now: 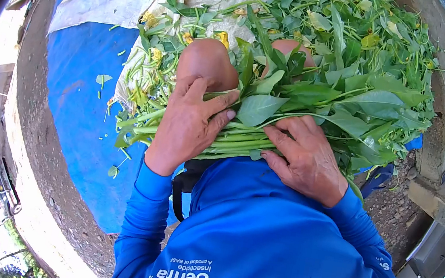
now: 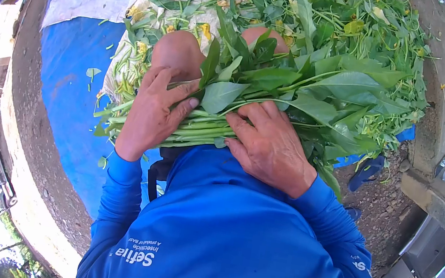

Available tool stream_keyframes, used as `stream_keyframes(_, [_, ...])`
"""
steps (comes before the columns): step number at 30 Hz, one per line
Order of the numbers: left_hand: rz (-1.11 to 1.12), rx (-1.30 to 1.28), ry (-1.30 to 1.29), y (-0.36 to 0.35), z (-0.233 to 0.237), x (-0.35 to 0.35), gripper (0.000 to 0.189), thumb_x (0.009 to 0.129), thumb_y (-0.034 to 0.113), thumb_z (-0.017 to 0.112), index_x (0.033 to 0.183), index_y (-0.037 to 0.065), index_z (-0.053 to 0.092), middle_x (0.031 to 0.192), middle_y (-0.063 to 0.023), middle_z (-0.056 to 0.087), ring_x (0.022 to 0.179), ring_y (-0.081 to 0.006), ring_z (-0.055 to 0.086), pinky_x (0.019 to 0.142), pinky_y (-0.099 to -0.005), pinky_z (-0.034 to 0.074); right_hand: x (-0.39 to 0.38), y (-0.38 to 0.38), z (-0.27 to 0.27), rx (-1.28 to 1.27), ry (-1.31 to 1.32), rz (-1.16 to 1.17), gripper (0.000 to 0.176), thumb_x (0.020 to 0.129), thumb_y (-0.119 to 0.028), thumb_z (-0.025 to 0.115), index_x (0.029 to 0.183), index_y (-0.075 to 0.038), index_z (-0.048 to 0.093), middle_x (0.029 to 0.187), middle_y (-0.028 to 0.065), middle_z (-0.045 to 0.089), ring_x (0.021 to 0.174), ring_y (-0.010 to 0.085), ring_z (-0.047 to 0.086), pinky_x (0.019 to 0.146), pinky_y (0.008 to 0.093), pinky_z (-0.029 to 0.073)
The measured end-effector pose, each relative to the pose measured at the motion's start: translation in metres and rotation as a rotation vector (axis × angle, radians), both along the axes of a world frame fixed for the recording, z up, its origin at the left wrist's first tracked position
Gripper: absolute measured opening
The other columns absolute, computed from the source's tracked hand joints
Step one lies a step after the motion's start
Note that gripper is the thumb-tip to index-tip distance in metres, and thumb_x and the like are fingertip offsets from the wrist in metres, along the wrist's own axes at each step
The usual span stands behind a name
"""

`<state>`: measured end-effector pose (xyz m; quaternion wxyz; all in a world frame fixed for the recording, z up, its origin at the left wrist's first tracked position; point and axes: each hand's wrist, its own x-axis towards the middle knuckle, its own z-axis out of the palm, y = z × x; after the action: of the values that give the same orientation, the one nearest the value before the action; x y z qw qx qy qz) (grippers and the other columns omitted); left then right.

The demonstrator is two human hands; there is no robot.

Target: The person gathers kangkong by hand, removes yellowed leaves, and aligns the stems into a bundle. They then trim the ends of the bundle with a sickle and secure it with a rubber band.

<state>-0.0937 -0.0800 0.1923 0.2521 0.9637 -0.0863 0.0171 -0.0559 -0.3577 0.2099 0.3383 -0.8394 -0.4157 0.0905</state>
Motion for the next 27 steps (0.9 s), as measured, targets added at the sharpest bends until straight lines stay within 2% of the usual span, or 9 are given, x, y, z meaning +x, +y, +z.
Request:
stream_keyframes(5, [-0.096, 0.034, 0.048, -0.008, 0.009, -0.006, 0.042, 0.1, 0.029, 0.074, 0.143, 0.024, 0.074, 0.125, -0.0199, 0.063, 0.114, -0.0411, 0.063, 0.097, -0.055, 0.047, 0.0, 0.053, 0.021, 0.23, -0.146, 0.152, 0.043, 0.095, -0.019, 0.073, 0.134, -0.001, 0.071, 0.121, 0.0125, 0.067, 0.11, 0.0325, 0.064, 0.102, 0.0493, 0.052])
stream_keyframes(8, [-0.042, 0.081, 0.263, -0.002, 0.004, -0.012, 0.038, 0.1, 0.029, 0.074, 0.137, 0.019, 0.075, 0.125, -0.0201, 0.063, 0.114, -0.0418, 0.063, 0.097, -0.0562, 0.047, 0.026, 0.061, 0.003, -0.053, -0.425, 0.151, 0.035, 0.097, -0.019, 0.066, 0.128, -0.004, 0.072, 0.114, 0.0089, 0.069, 0.11, 0.0286, 0.065, 0.095, 0.0451, 0.052])
stream_keyframes(10, [-0.015, -0.114, 0.06, -0.005, -0.002, -0.015, 0.03, 0.099, 0.027, 0.076, 0.124, 0.011, 0.076, 0.124, -0.0205, 0.065, 0.114, -0.0413, 0.064, 0.096, -0.0522, 0.05, 0.044, 0.04, -0.004, -0.261, -0.405, 0.188, 0.029, 0.096, -0.019, 0.064, 0.12, -0.007, 0.074, 0.107, 0.0052, 0.07, 0.109, 0.025, 0.065, 0.089, 0.0416, 0.051])
stream_keyframes(16, [0.063, -0.294, 0.316, -0.001, 0.028, 0.004, 0.033, 0.102, 0.033, 0.075, 0.118, 0.005, 0.078, 0.109, -0.021, 0.072, 0.101, -0.0424, 0.069, 0.089, -0.0499, 0.054, 0.024, 0.029, -0.003, -0.226, -0.314, 0.089, 0.02, 0.091, -0.016, 0.066, 0.109, -0.01, 0.073, 0.095, 0.002, 0.065, 0.101, 0.0218, 0.062, 0.078, 0.0389, 0.047])
stream_keyframes(18, [0.031, -0.217, 0.5, 0.0, 0.047, 0.042, 0.041, 0.102, 0.041, 0.073, 0.118, 0.004, 0.079, 0.096, -0.0206, 0.074, 0.091, -0.0433, 0.07, 0.084, -0.0516, 0.055, 0.022, 0.029, -0.004, -0.205, -0.312, 0.068, 0.019, 0.091, -0.016, 0.066, 0.108, -0.01, 0.073, 0.095, 0.0022, 0.065, 0.101, 0.0219, 0.062, 0.078, 0.0383, 0.048])
stream_keyframes(19, [-0.065, -0.216, 0.298, 0.0, 0.019, 0.059, 0.049, 0.102, 0.049, 0.071, 0.114, 0.002, 0.08, 0.081, -0.0215, 0.071, 0.075, -0.0416, 0.069, 0.073, -0.0507, 0.055, 0.019, 0.028, -0.004, -0.193, -0.309, 0.059, 0.019, 0.091, -0.016, 0.066, 0.107, -0.01, 0.073, 0.095, 0.0023, 0.065, 0.101, 0.0219, 0.062, 0.078, 0.0381, 0.048])
stream_keyframes(22, [-0.195, 0.308, 0.292, -0.022, 0.043, 0.093, 0.05, 0.105, 0.049, 0.068, 0.101, 0.002, 0.082, 0.079, -0.0205, 0.073, 0.072, -0.0355, 0.071, 0.068, -0.0503, 0.055, 0.016, 0.023, -0.005, -0.202, -0.312, 0.039, 0.024, 0.09, -0.021, 0.08, 0.112, -0.012, 0.076, 0.098, 0.0, 0.068, 0.099, 0.0218, 0.064, 0.077, 0.0394, 0.05])
stream_keyframes(25, [-0.109, 0.199, 0.23, -0.015, 0.008, 0.097, 0.029, 0.107, 0.03, 0.072, 0.104, 0.003, 0.084, 0.078, -0.0148, 0.072, 0.067, -0.0241, 0.07, 0.062, -0.0379, 0.052, 0.014, 0.02, -0.006, -0.203, -0.302, -0.007, 0.023, 0.091, -0.022, 0.079, 0.111, -0.012, 0.076, 0.098, -0.0001, 0.067, 0.098, 0.0216, 0.063, 0.078, 0.039, 0.05])
stream_keyframes(27, [-0.032, -0.357, 0.431, 0.0, -0.02, 0.092, 0.024, 0.106, 0.024, 0.073, 0.103, 0.002, 0.084, 0.085, -0.0105, 0.075, 0.071, -0.0195, 0.072, 0.064, -0.0361, 0.054, 0.01, 0.019, -0.01, -0.184, -0.29, -0.033, 0.023, 0.09, -0.022, 0.078, 0.111, -0.012, 0.076, 0.097, -0.0002, 0.067, 0.098, 0.0215, 0.062, 0.078, 0.0383, 0.05])
